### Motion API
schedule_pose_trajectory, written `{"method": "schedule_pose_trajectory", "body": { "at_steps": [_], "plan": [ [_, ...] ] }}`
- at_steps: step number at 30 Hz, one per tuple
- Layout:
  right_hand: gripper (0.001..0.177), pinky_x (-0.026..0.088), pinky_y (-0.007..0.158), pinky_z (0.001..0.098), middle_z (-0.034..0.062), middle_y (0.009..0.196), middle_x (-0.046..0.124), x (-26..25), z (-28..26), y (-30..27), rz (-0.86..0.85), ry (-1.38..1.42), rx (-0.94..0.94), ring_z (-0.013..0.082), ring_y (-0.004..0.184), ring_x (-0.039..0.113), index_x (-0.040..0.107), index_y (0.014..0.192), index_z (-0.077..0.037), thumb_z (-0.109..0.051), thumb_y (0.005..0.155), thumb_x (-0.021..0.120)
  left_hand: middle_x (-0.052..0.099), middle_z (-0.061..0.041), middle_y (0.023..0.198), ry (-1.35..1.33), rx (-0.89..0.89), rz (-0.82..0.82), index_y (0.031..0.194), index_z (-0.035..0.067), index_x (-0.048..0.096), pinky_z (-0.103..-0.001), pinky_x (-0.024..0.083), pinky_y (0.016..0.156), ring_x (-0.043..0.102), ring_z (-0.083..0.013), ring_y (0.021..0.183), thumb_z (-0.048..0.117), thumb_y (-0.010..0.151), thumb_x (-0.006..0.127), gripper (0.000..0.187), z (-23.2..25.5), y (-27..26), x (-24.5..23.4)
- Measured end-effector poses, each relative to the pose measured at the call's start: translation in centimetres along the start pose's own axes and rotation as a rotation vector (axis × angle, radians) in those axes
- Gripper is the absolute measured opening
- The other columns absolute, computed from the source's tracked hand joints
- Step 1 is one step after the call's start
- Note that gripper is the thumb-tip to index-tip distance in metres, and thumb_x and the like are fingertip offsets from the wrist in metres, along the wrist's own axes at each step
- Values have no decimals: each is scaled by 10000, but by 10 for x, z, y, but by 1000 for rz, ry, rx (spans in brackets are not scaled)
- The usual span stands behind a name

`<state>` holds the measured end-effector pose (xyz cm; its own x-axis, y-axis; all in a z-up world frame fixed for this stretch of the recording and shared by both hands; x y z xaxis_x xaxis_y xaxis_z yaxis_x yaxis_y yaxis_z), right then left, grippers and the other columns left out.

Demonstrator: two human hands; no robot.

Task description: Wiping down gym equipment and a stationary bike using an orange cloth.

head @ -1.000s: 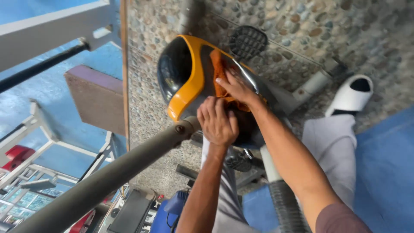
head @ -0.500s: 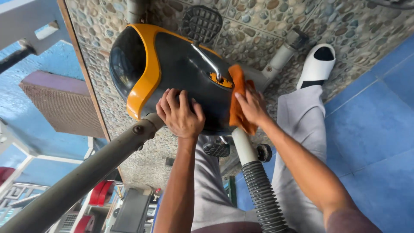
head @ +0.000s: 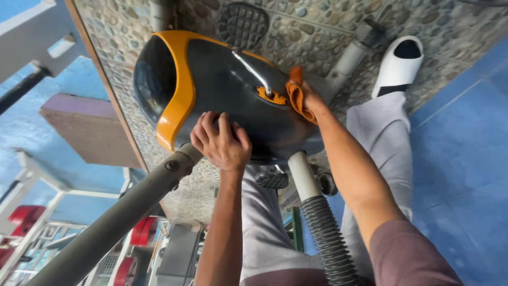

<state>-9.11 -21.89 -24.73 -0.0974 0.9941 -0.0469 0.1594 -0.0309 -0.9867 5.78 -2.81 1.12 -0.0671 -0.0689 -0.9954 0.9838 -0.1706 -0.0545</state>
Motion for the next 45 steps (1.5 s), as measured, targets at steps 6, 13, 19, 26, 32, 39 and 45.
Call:
{"method": "schedule_pose_trajectory", "body": {
  "at_steps": [6,13,19,26,32,39,45],
  "plan": [
    [546,479,794,272,68,1127,692,-25,75,-94,-13,451,213,158,929,622,685,1194,-38,-500,904,669,609,-66,1114,-16,-50,24,1013,155,669,-447,395,1037,591,-297,1181,256,810,615,233,-5,2,-12],
    [899,119,1213,603,361,1592,91,12,-36,-195,-23,-535,-444,530,1486,122,151,1572,42,-582,1007,464,610,-90,1152,-90,-60,23,1092,119,659,-464,375,1061,574,-303,1210,349,929,560,300,-16,-8,-5],
    [551,416,1129,519,231,1464,493,73,-140,-209,90,-611,-1343,419,1370,487,484,1455,-3,-299,992,515,577,-186,1214,-412,-97,119,1214,21,623,-506,398,1064,555,-403,1199,285,991,577,349,-23,-19,-31],
    [432,465,1007,580,332,1184,635,156,-229,-254,-50,-275,-1461,530,1126,594,592,1341,55,-282,1073,554,705,-94,899,-921,-702,282,1024,90,724,-387,542,855,708,-282,858,60,970,587,151,-67,-85,-111],
    [372,599,841,440,147,902,773,221,-244,-351,-442,126,-1075,297,893,768,663,1283,-69,-330,1084,488,635,-166,1028,-1140,-807,638,1201,-7,589,-361,526,863,640,-243,910,71,1012,536,212,-132,-111,-170],
    [642,379,1149,528,208,1378,557,233,-246,-372,-357,-196,-1541,443,1310,506,457,1506,-57,-511,1056,508,620,-101,1151,-1274,-775,720,1389,51,515,-282,551,814,622,-172,966,487,1103,333,552,-154,-90,-239],
    [580,538,809,450,143,953,566,241,-244,-392,235,-444,-1893,360,888,620,586,1170,13,-549,1025,573,565,-328,1304,-1095,-889,354,1370,-86,538,-565,447,1084,517,-485,1308,93,953,637,464,-132,-122,-275]
  ]
}}
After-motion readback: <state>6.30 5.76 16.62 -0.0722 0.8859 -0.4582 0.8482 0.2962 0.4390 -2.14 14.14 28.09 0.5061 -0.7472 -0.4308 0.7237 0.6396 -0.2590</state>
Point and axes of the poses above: each hand's wrist, its own y-axis towards the middle knuckle, its own x-axis out of the palm, z = x × y, the point moved 4 cm from there along y, towards the middle knuckle
